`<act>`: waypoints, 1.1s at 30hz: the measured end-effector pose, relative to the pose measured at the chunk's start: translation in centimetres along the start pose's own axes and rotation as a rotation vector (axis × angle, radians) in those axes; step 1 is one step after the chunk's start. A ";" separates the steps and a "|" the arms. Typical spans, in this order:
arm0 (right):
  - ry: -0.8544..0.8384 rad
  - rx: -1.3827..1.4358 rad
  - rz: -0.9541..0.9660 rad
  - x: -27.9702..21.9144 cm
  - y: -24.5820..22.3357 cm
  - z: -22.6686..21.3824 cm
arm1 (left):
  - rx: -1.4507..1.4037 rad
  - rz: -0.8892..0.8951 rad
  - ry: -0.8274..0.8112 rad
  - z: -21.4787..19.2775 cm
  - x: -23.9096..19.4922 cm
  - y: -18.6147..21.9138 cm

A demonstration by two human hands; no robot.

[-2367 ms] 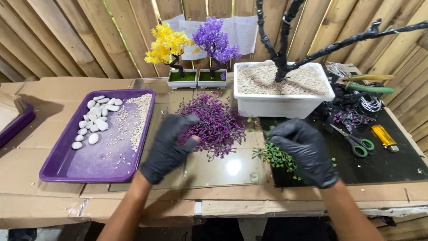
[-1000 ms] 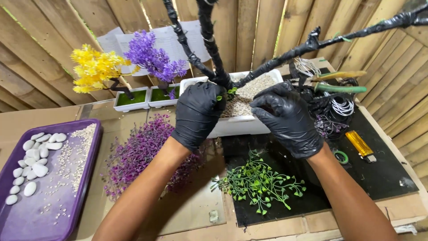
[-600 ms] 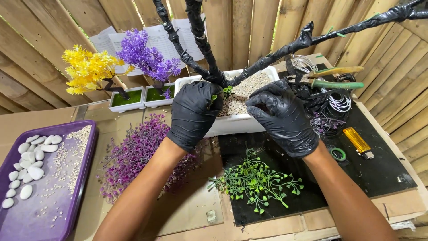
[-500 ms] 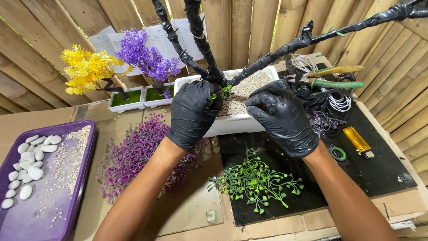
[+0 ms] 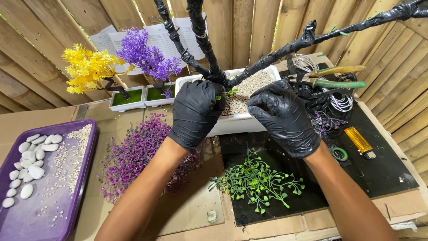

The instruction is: The person arranges purple and green artificial foliage around the base of a bonsai tree in a white rectangular pot. They pick up bunches of purple flowers and green leaves, separate them, and place them into the gravel substrate at the base of the tree branches.

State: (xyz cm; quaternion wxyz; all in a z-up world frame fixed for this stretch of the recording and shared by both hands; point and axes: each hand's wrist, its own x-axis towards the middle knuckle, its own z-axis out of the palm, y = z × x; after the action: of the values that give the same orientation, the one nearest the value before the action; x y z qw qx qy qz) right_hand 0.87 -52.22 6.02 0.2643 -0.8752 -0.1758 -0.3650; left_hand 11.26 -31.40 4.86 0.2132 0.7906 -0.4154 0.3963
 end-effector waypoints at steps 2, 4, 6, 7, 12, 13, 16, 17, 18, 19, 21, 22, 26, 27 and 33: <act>0.013 0.013 0.024 0.0 -0.1 0.0 | 0.016 0.036 0.017 -0.4 0.3 0.5; 0.013 0.031 0.035 0.0 -0.1 0.1 | 0.052 0.031 0.015 0.5 -0.1 0.3; 0.014 0.048 0.047 0.0 0.1 0.3 | 0.088 0.027 0.015 0.7 -0.1 0.8; 0.029 0.058 0.039 0.1 0.3 0.4 | 0.019 -0.019 0.041 0.4 0.1 1.4; 0.029 -0.036 0.054 1.7 -1.4 0.3 | -0.048 -0.053 0.120 0.5 0.3 2.2; 0.075 0.024 0.032 1.7 0.0 0.9 | -0.063 -0.069 0.100 0.4 0.2 2.2; 0.106 0.089 0.016 2.2 0.5 1.1 | -0.029 -0.053 0.051 1.6 -0.5 1.2; 0.085 0.101 0.021 2.5 0.0 1.0 | 0.024 -0.030 0.019 2.2 -0.9 0.6; 0.086 0.103 0.018 3.0 -0.5 1.0 | 0.028 -0.031 0.021 3.5 -1.4 -0.4; 0.054 0.122 0.022 3.5 -1.0 0.9 | 0.047 -0.002 0.010 4.7 -2.0 -1.5; 0.023 0.143 0.031 3.6 0.0 1.7 | 0.066 0.028 -0.006 6.1 -2.7 -2.7; 0.017 0.106 0.044 3.4 1.5 2.5 | 0.084 0.022 -0.024 6.2 -2.7 -2.8; -0.021 0.065 0.104 3.1 2.7 3.1 | -0.070 -0.008 -0.031 4.5 -2.4 -1.3; -0.020 0.067 0.105 3.0 2.6 3.3 | -0.068 -0.007 -0.033 5.7 -3.3 -2.4; -0.013 0.066 0.169 2.8 2.6 3.6 | -0.076 -0.058 -0.028 3.7 -2.6 -1.1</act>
State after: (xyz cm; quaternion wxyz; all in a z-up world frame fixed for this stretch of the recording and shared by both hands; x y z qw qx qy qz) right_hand 6.00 -51.84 5.06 0.3217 -0.8800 -0.1151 -0.3298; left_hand 12.95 -31.94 0.59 0.2486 0.7990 -0.4100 0.3630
